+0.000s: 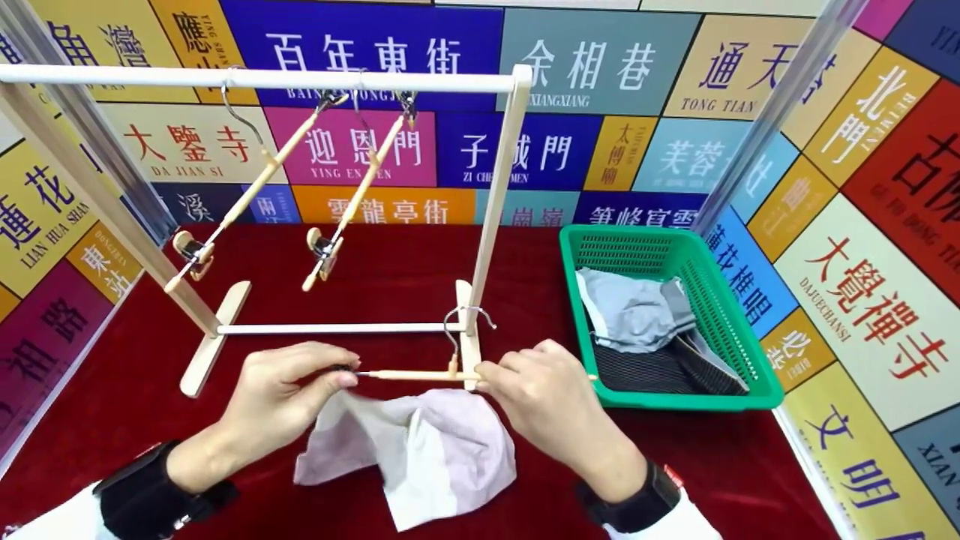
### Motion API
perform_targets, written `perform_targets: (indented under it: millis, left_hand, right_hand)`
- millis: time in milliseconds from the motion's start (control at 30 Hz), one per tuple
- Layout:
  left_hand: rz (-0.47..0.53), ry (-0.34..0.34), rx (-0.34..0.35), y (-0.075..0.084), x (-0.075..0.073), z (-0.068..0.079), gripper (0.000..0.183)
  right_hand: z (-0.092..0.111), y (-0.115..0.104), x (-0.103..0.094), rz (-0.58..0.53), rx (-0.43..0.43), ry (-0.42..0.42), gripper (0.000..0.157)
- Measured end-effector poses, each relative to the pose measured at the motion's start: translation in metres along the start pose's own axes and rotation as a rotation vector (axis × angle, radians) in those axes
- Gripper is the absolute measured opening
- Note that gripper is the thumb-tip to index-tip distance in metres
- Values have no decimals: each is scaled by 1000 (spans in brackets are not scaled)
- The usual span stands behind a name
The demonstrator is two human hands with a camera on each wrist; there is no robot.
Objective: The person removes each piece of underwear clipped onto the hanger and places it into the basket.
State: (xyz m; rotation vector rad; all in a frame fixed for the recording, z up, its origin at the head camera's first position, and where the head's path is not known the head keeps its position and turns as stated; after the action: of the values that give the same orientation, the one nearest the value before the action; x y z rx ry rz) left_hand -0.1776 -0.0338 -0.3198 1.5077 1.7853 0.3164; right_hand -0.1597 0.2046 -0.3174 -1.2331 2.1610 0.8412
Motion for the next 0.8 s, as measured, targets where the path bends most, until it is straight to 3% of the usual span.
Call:
perform_targets:
  millis: [100, 400, 567, 800]
  left_hand:
    - [6, 3, 11, 2, -1, 0, 16]
    - [-11, -81, 22, 1, 8, 5, 28]
    - [11, -111, -7, -5, 12, 11, 7]
    - [-9, -135, 32, -2, 7, 18, 8]
  right_hand:
    - [-1, 0, 0, -15, 3, 6, 29]
    - [-3, -3, 8, -84, -16, 12, 28]
    - [-4, -6, 14, -107, -22, -1, 28]
    - [-5, -4, 19, -136, -4, -1, 27]
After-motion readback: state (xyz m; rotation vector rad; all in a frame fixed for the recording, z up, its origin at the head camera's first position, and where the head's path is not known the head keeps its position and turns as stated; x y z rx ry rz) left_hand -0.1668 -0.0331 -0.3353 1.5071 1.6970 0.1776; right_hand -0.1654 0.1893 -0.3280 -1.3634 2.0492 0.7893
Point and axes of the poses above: each hand's wrist, its own z-axis away from the middle knuckle, its own x-axis out of the palm, y = z × x, the point moved 9 cm from there along -z, towards the middle knuckle, and after that the axes turned 12 degrees about -x, right-handed, at the moved point
